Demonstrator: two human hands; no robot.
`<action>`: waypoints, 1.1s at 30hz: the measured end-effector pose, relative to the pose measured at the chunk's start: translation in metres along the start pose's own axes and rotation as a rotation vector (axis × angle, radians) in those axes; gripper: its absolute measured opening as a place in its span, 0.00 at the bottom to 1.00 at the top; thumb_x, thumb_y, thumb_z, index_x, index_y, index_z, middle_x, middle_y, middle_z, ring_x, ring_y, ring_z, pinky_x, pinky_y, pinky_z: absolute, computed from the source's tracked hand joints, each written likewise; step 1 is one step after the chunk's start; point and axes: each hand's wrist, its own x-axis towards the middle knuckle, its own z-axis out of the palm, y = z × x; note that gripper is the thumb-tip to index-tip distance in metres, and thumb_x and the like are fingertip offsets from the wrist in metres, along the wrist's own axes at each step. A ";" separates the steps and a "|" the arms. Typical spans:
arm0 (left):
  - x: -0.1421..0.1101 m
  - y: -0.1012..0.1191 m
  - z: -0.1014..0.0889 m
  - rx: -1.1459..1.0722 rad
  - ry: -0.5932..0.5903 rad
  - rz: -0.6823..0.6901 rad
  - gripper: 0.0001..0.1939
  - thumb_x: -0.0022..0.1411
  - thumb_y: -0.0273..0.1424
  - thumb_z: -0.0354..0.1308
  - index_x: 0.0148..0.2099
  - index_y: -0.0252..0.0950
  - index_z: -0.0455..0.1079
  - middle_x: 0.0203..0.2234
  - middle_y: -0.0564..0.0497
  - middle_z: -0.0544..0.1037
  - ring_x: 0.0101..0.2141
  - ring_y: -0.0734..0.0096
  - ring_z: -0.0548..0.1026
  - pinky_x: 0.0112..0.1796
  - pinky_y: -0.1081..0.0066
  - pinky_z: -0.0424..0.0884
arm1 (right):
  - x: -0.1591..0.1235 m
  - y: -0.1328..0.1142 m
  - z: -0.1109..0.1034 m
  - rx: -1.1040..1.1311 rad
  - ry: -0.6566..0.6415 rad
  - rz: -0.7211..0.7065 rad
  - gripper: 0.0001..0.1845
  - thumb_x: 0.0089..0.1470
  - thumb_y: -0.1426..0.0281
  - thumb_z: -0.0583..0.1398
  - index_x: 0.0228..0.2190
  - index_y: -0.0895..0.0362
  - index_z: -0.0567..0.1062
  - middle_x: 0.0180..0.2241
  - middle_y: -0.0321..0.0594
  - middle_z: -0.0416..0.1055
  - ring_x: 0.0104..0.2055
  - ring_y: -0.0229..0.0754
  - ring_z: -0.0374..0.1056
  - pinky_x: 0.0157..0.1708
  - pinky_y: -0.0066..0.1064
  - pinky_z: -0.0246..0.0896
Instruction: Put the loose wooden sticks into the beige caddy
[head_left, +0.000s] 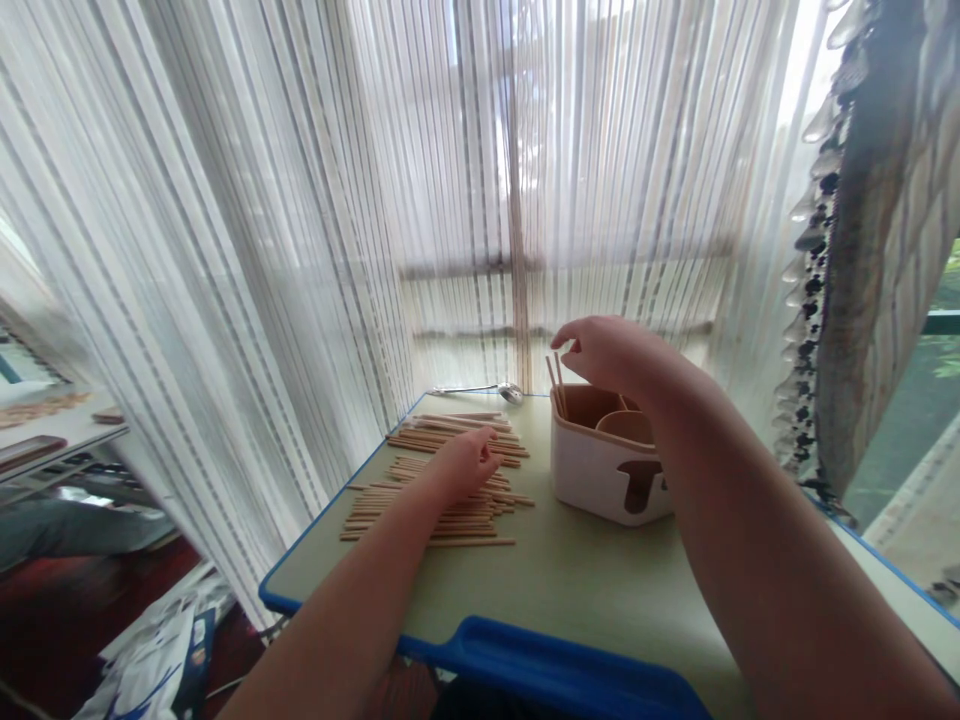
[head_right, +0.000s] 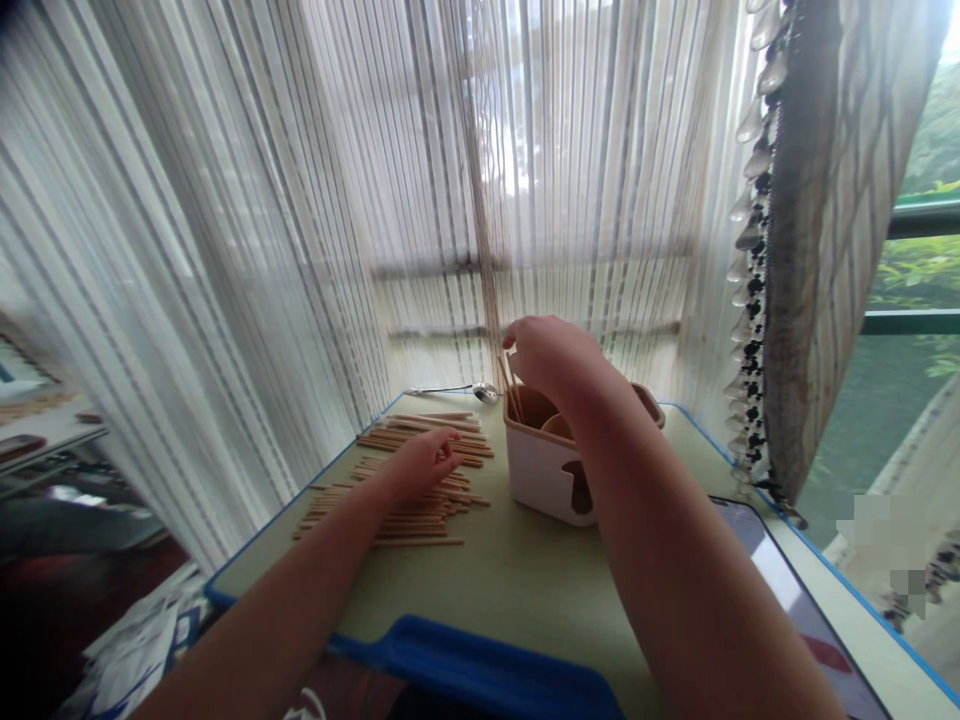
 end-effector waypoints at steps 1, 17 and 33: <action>0.000 -0.001 0.001 0.017 -0.041 0.019 0.14 0.55 0.34 0.53 0.44 0.36 0.71 0.30 0.50 0.76 0.29 0.69 0.71 0.31 0.73 0.64 | 0.000 0.000 0.000 0.007 0.018 0.006 0.18 0.46 0.71 0.56 0.40 0.47 0.77 0.38 0.38 0.75 0.33 0.41 0.68 0.31 0.32 0.58; 0.000 -0.006 0.001 0.138 -0.126 0.081 0.09 0.51 0.30 0.52 0.32 0.36 0.74 0.30 0.48 0.76 0.34 0.67 0.72 0.38 0.70 0.66 | -0.009 -0.007 -0.017 0.073 0.003 0.046 0.16 0.47 0.59 0.57 0.35 0.52 0.78 0.31 0.40 0.76 0.29 0.40 0.68 0.28 0.31 0.58; -0.004 -0.013 -0.006 0.305 -0.123 -0.184 0.07 0.51 0.27 0.52 0.32 0.36 0.71 0.33 0.43 0.76 0.36 0.57 0.74 0.39 0.60 0.68 | -0.008 -0.007 -0.013 0.028 0.029 0.041 0.17 0.48 0.56 0.57 0.35 0.53 0.77 0.34 0.42 0.76 0.33 0.43 0.68 0.31 0.33 0.59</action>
